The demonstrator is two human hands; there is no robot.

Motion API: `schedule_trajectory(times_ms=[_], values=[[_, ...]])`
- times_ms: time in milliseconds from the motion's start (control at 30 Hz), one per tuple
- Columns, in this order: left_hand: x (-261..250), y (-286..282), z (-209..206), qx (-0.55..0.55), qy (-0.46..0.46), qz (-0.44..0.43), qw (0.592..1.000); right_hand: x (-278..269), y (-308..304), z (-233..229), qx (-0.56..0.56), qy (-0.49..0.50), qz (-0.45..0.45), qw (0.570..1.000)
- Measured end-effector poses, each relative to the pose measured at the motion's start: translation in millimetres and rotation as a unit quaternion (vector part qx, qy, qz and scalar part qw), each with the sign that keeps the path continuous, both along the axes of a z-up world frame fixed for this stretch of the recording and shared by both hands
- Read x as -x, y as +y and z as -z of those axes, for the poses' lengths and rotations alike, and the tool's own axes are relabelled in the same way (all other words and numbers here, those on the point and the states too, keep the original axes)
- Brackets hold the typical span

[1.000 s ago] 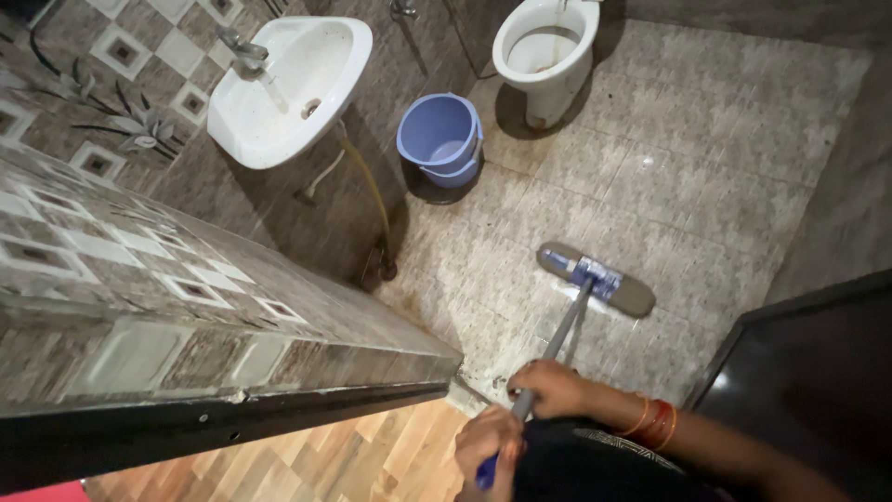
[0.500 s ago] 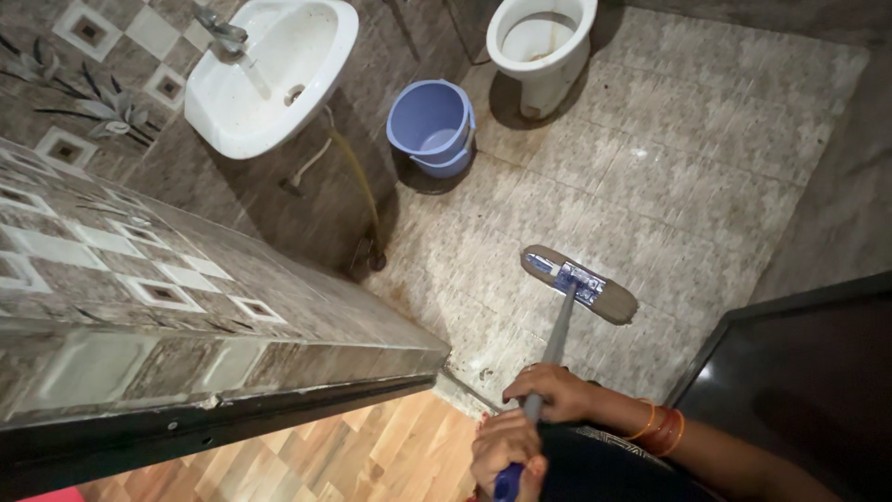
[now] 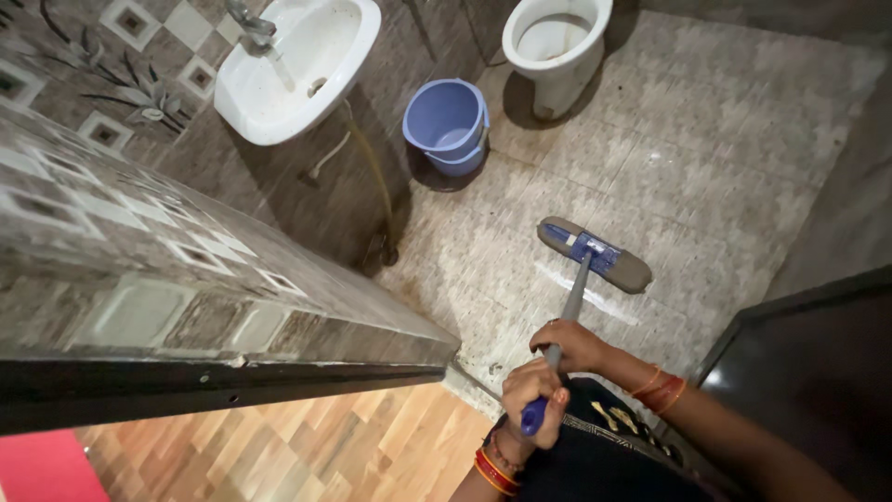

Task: The person mops the tiled bathroom floor using a flat mop. They move the mop back and forth across the floor, covering the area around the toilet, sink, and bucket.

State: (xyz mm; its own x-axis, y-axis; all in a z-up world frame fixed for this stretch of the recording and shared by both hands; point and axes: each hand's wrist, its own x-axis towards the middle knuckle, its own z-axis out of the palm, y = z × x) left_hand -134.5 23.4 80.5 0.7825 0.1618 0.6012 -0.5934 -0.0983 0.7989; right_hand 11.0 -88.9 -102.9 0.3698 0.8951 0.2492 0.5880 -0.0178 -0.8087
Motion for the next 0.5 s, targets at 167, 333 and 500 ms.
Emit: schedule_trajectory(times_ms=[167, 333, 500], values=[[46, 42, 9, -0.001, 0.056, -0.011, 0.998, 41, 45, 2, 0.086, -0.019, 0.068, 0.994], [123, 98, 10, 0.009, 0.13, -0.07, 0.989, 101, 96, 7, 0.108, -0.045, 0.042, 0.992], [205, 155, -11, -0.033, 0.07, -0.05, 0.996, 175, 120, 30, 0.067, -0.084, 0.003, 0.994]])
